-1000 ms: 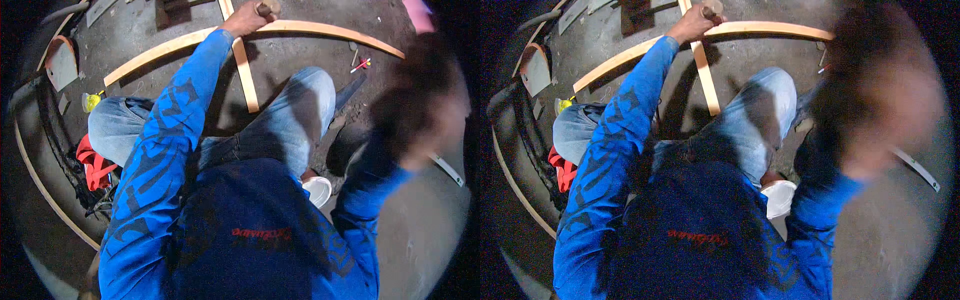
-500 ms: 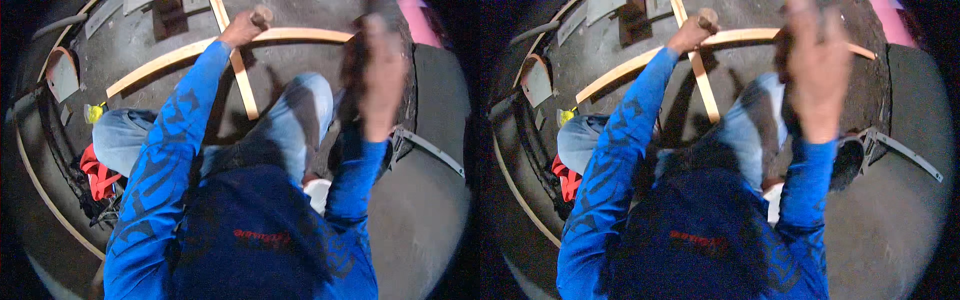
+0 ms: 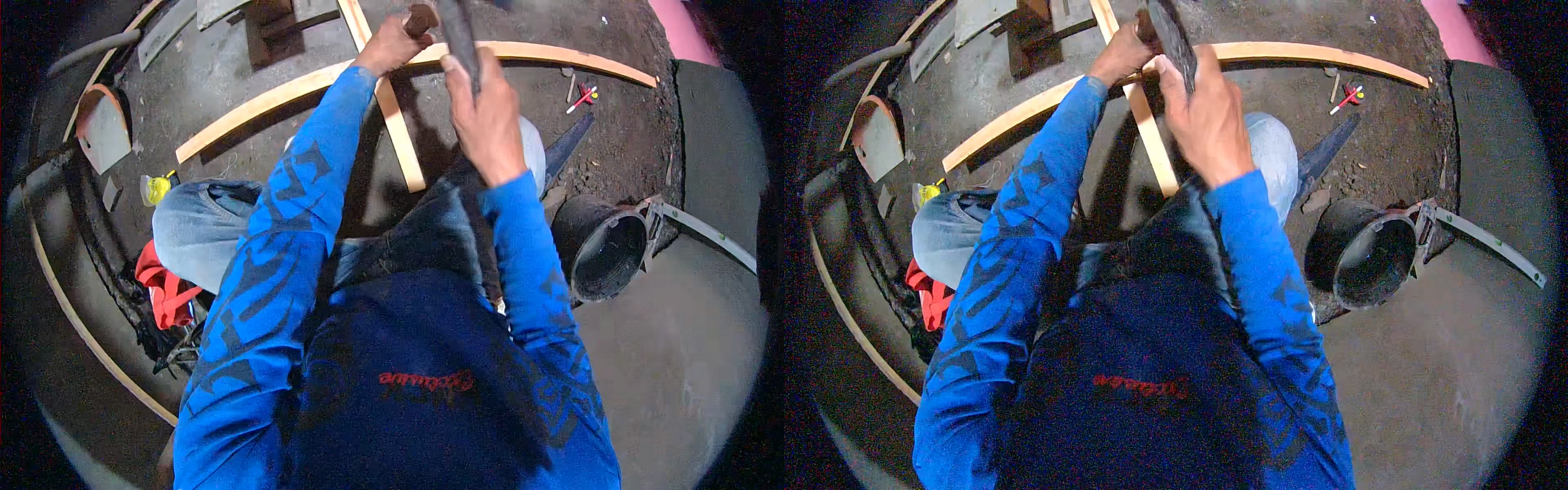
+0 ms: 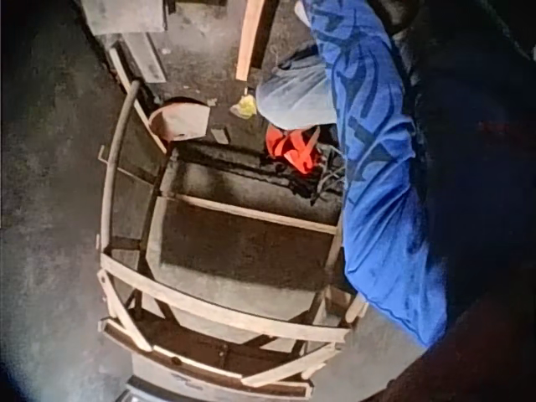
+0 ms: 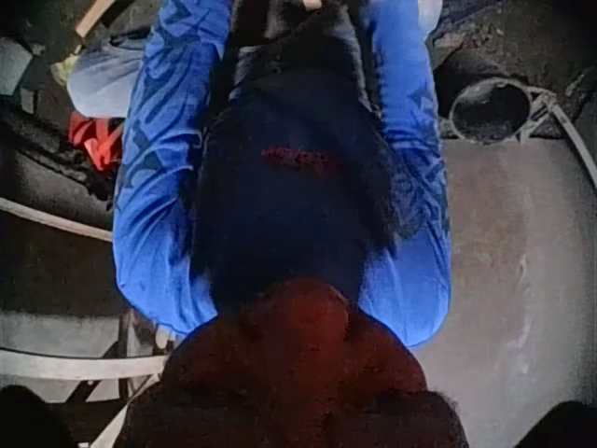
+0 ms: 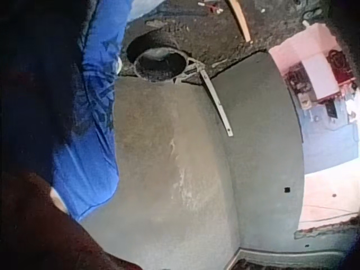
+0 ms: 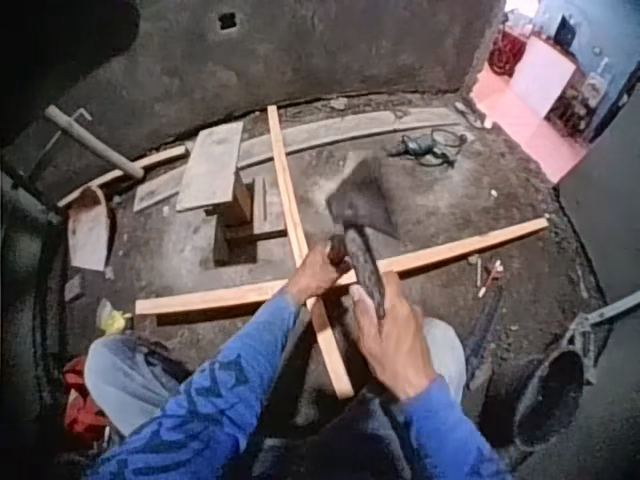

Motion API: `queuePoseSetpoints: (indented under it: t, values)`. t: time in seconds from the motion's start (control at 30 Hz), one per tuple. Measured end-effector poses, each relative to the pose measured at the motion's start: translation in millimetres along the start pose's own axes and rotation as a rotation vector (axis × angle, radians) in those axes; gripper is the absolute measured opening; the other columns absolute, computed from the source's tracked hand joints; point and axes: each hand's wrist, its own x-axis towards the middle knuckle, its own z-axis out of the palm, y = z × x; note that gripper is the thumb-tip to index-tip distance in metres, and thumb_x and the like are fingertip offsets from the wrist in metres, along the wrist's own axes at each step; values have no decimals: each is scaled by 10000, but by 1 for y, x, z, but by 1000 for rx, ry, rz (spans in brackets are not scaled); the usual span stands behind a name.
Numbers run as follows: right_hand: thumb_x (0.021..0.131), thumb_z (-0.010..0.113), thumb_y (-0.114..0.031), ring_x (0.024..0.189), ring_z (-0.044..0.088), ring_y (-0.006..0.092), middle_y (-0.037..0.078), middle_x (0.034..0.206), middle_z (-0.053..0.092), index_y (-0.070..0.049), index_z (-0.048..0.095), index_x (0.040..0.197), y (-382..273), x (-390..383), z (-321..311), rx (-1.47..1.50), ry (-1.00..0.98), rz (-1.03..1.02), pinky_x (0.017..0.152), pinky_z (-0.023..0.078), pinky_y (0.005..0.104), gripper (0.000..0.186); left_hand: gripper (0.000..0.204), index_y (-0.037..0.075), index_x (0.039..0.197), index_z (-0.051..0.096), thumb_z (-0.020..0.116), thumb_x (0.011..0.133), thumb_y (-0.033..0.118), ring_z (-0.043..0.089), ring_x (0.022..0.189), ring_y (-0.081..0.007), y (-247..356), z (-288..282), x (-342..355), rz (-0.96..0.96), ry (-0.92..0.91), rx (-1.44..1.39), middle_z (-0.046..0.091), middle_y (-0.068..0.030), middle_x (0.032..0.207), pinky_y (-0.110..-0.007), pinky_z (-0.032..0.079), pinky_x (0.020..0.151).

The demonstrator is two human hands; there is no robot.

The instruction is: The recorder is using a hand saw to cut through a piece of wood that is part of a cross-shaped assembly.

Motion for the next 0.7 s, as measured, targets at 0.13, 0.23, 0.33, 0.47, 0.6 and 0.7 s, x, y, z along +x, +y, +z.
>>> queuePoseSetpoints:
  t: [0.13, 0.23, 0.33, 0.47, 0.6, 0.7]
  values:
    - [1035, 579, -437, 811, 685, 426, 272, 838, 668, -13, 631, 1181, -4, 4, -19, -95, -83, 37, 754, 523, 460, 451, 300, 35, 1074, 750, 807, 846, 222, 719, 887, -181, 12, 1, 5, -82, 1, 121, 777, -98, 969, -360, 561, 843]
    - [1046, 569, -443, 797, 675, 322, 198, 873, 697, 6, 631, 1219, 56, 5, -36, -32, 145, -144, 769, 521, 422, 485, 303, 40, 1034, 759, 827, 831, 254, 720, 853, -201, 18, -3, 1, -135, -28, 105, 776, -103, 941, -369, 562, 836]
    - [1042, 549, -484, 938, 659, 343, 245, 1011, 685, 9, 618, 1289, 165, 6, -52, -101, 216, 21, 890, 507, 424, 556, 573, 54, 1266, 648, 852, 799, 316, 683, 1080, -305, 5, -19, -20, -115, -75, 177, 714, -186, 1165, -411, 525, 962]
    - [989, 604, -472, 1069, 657, 516, 342, 1095, 687, 15, 611, 1208, 318, -17, -25, -359, 158, 335, 909, 522, 527, 534, 759, 81, 1386, 548, 876, 766, 370, 586, 1241, -387, -42, -56, -56, -145, -43, 581, 626, -203, 1290, -479, 464, 1063]
    - [913, 682, -516, 1060, 675, 508, 330, 1140, 695, 36, 579, 1278, 389, -56, 17, -559, 23, 724, 897, 538, 527, 670, 833, 114, 1435, 498, 874, 755, 416, 527, 1295, -408, -89, -77, -89, -231, -124, 933, 594, -203, 1290, -551, 420, 1092]
    - [926, 698, -484, 1111, 681, 434, 297, 1189, 696, 30, 584, 1310, 343, -32, 12, -339, -157, 477, 918, 539, 470, 651, 784, 98, 1367, 538, 868, 753, 457, 608, 1175, -386, -113, -78, -96, -198, -164, 1046, 640, -189, 1202, -597, 445, 1022]
